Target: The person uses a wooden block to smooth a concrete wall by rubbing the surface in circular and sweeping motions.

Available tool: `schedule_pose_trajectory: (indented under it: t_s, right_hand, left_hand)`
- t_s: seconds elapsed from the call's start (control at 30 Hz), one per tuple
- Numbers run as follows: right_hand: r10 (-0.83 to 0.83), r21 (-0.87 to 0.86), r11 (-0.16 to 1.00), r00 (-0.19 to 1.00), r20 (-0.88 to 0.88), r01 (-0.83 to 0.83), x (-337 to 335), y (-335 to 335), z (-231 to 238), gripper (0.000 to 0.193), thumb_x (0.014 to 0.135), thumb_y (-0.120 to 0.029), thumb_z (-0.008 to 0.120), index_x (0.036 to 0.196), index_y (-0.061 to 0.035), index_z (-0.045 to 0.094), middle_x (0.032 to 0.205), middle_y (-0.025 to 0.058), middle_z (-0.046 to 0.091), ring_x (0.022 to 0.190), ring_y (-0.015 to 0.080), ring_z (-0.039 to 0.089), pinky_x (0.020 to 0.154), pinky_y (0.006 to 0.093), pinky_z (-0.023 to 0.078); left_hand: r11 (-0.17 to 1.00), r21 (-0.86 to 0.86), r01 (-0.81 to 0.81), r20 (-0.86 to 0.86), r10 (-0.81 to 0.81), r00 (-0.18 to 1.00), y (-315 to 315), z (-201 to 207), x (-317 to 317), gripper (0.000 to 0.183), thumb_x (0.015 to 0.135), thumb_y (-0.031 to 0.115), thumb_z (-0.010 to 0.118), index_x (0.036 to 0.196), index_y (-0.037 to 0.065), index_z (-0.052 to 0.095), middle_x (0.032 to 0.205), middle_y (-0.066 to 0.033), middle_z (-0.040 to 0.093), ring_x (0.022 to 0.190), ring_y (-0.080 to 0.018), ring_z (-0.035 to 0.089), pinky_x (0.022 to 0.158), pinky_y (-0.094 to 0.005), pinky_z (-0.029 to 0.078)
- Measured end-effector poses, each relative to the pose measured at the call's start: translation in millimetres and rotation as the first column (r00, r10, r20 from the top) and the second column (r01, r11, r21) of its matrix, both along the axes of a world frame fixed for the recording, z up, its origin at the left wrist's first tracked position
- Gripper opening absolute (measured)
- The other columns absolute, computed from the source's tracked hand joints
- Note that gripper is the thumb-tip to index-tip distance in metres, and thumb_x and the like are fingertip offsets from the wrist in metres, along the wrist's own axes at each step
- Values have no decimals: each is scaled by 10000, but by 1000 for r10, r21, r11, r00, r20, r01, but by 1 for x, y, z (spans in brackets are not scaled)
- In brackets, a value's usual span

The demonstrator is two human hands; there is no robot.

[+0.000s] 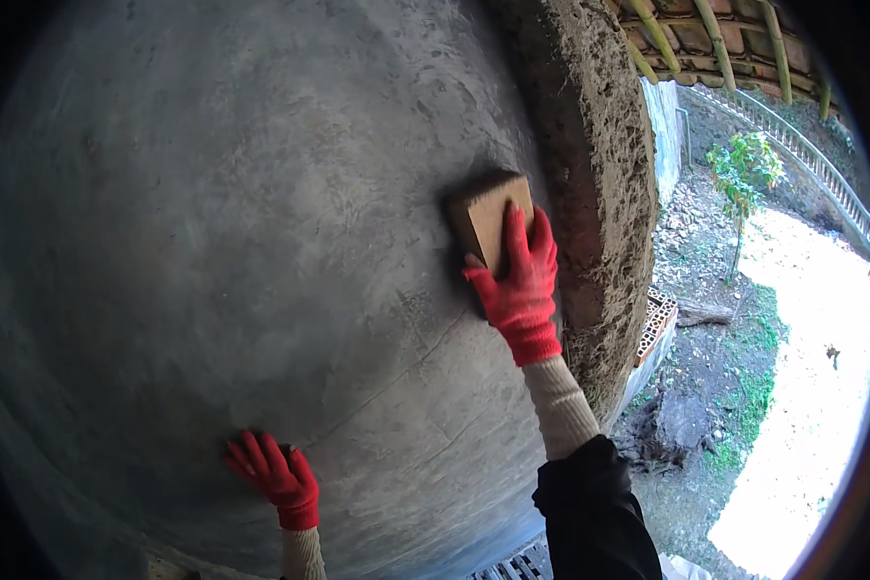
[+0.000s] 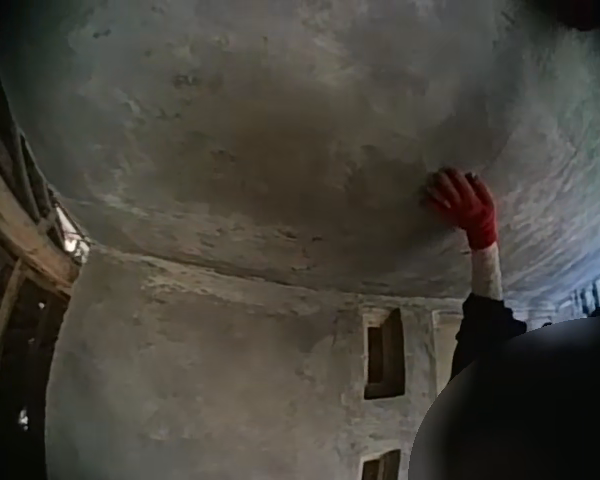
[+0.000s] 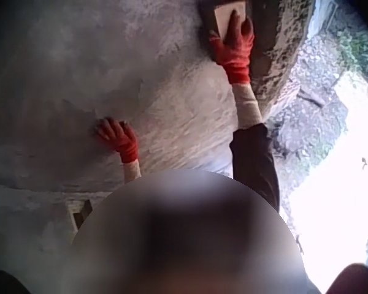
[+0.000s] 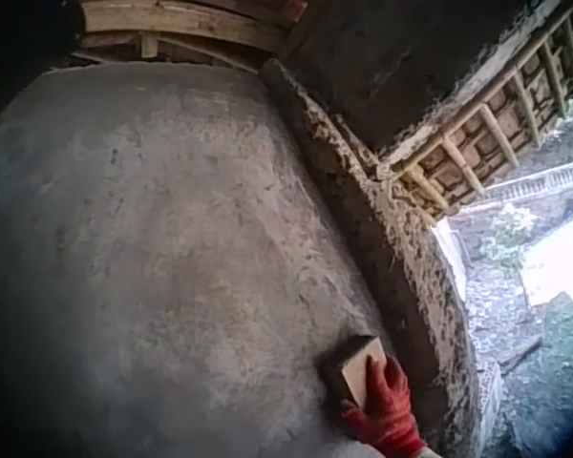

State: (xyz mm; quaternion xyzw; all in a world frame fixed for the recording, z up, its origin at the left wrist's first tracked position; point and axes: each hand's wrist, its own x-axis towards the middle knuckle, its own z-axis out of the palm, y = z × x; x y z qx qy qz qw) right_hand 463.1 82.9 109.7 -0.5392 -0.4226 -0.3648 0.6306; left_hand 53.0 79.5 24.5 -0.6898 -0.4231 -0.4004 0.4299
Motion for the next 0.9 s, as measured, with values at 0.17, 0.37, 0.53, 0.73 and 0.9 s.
schedule_pose_trajectory:
  t_s: [0.17,0.37,0.53,0.73,0.9]
  right_hand:
    - [-23,-114,993,995,-95,12,-17,-3,-217,953,708,-395,753,1471,-68,286,1424,333,267,1242,488,387,1028,533,346]
    - [73,-43,997,996,55,-71,13,6,-88,959,671,-346,791,1455,-56,321,1418,340,285,1252,490,376,1030,523,348]
    - [71,39,997,997,10,-72,11,10,23,919,684,-327,806,1453,-113,352,1423,275,331,1253,452,399,1025,481,367]
    - [106,-174,971,950,-294,-162,-16,-8,-275,1067,647,-323,799,1514,-137,205,1479,292,150,1340,469,296,1055,497,352]
    - [103,-70,992,991,-83,-109,11,8,-148,990,633,-243,814,1476,-113,312,1450,302,251,1296,470,355,1043,484,364]
  left_hand:
    - [998,-59,-23,15,24,1000,2,0,11,448,912,261,464,1240,-43,481,1388,-277,402,1324,-513,291,1075,-678,190]
    - [998,-9,-64,-21,64,998,10,-2,9,454,887,238,466,1238,-50,474,1384,-275,401,1305,-511,310,1074,-672,187]
    - [996,1,-94,26,94,995,6,2,8,423,914,265,455,1225,-17,503,1360,-245,423,1302,-510,324,1066,-682,201]
    - [996,-26,-84,4,84,996,3,1,16,438,892,232,454,1224,-52,481,1390,-267,395,1305,-506,314,1077,-661,196]
    - [997,13,-82,-5,82,997,5,0,7,427,902,235,444,1216,-52,488,1388,-269,401,1311,-504,309,1076,-669,195]
